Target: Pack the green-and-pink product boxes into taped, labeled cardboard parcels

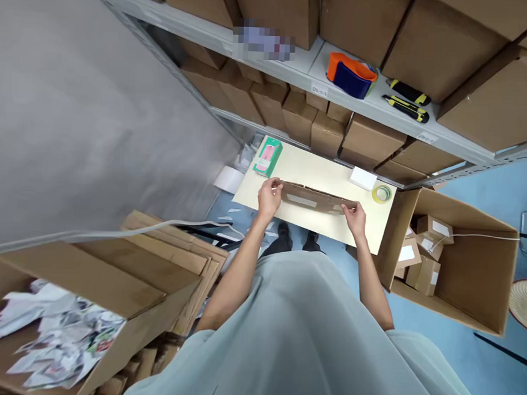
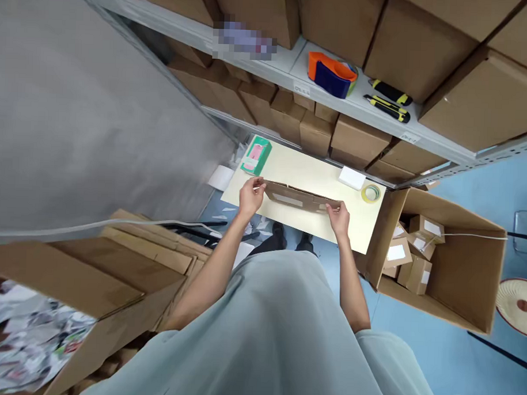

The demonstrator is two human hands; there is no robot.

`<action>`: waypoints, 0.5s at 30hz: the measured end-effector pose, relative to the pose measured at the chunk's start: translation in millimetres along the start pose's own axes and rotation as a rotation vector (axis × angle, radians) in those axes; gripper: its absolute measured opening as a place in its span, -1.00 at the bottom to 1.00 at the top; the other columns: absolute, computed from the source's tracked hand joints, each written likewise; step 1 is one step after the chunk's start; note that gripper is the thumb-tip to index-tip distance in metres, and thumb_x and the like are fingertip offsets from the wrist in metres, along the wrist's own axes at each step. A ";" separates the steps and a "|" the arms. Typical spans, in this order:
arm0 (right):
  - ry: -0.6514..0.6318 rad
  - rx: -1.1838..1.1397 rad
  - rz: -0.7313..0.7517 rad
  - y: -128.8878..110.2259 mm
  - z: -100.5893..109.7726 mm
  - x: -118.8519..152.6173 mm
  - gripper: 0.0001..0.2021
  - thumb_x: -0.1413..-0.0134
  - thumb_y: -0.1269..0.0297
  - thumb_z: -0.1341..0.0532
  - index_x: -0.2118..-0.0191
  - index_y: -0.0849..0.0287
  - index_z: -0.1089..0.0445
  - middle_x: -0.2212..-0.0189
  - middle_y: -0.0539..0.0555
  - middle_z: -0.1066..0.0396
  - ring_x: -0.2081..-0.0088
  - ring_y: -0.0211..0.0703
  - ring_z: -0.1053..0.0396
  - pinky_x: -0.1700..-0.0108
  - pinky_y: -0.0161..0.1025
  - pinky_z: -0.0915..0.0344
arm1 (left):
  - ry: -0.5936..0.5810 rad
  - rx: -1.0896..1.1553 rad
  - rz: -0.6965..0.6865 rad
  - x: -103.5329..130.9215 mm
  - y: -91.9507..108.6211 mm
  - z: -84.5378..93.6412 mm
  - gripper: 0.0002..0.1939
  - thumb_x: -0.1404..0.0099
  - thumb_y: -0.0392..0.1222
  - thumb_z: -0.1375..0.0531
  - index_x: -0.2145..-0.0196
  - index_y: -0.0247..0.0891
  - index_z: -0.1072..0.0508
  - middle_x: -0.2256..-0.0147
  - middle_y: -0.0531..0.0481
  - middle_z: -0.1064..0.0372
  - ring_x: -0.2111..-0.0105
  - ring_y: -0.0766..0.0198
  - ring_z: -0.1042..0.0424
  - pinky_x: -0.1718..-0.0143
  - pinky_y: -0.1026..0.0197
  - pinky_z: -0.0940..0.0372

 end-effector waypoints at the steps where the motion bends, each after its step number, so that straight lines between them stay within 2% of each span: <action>1: 0.003 0.010 -0.015 1.5 0.7 0.4 -0.49 -0.15 -0.36 -0.36 0.25 -0.02 -0.29 0.41 0.07 -0.58 0.27 0.09 -0.59 0.14 -0.09 -0.48 | -0.006 -0.028 0.000 -4.7 -0.4 -1.9 -0.72 -0.47 -0.28 -0.25 -0.10 -0.25 -0.59 -0.06 -0.24 -0.64 0.00 0.06 -0.65 -0.15 0.03 -0.55; 4: 0.037 0.049 -0.052 7.8 4.1 -4.0 -0.52 -0.16 -0.31 -0.37 0.23 -0.01 -0.32 0.42 0.04 -0.57 0.31 0.07 -0.55 0.15 -0.10 -0.46 | -0.056 -0.069 0.008 -19.7 -2.4 -7.8 -0.65 -0.49 -0.22 -0.27 -0.18 -0.27 -0.59 -0.06 -0.24 -0.66 0.04 0.05 -0.66 -0.15 0.02 -0.54; 6: 0.058 0.093 -0.077 13.7 4.4 -13.0 -0.55 -0.15 -0.27 -0.38 0.22 0.01 -0.36 0.36 0.09 -0.61 0.26 0.09 -0.56 0.12 -0.09 -0.46 | -0.108 -0.069 0.020 -29.5 -3.5 -16.6 -0.60 -0.47 -0.23 -0.29 -0.22 -0.29 -0.59 -0.04 -0.24 -0.67 0.06 0.04 -0.67 -0.16 0.01 -0.53; 9: 0.060 0.161 -0.175 23.4 -1.4 -31.5 -0.59 -0.13 -0.18 -0.42 0.23 0.03 -0.39 0.28 0.15 -0.65 0.15 0.15 -0.60 0.03 -0.07 -0.48 | -0.195 -0.052 0.062 -40.7 -4.2 -41.0 -0.52 -0.39 -0.36 -0.29 -0.24 -0.30 -0.59 -0.08 -0.26 -0.67 -0.03 -0.01 -0.67 -0.25 -0.04 -0.50; 12: 0.068 0.180 -0.293 29.9 -9.8 -45.6 -0.63 -0.13 -0.09 -0.45 0.20 0.05 -0.42 0.29 0.14 -0.66 0.14 0.13 -0.63 0.02 -0.09 -0.51 | -0.297 0.005 0.137 -43.8 -5.8 -69.5 -0.40 -0.29 -0.49 -0.25 -0.28 -0.32 -0.57 -0.14 -0.31 -0.65 -0.14 -0.04 -0.66 -0.31 -0.08 -0.48; 15: 0.117 0.202 -0.327 28.2 -16.6 -48.9 -0.60 -0.13 -0.04 -0.45 0.07 0.12 -0.46 0.21 0.20 -0.67 0.12 0.13 -0.63 0.00 -0.07 -0.52 | -0.354 0.057 0.149 -43.2 -13.3 -81.3 -0.38 -0.24 -0.53 -0.26 -0.24 -0.30 -0.60 -0.17 -0.28 -0.65 -0.15 0.00 -0.66 -0.27 -0.02 -0.52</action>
Point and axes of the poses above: each hand's wrist, its own x-axis away from the middle knuckle, its own z-axis out of the back of the hand, y = z × x, the point moved 2 cm from there along -x, towards the middle knuckle
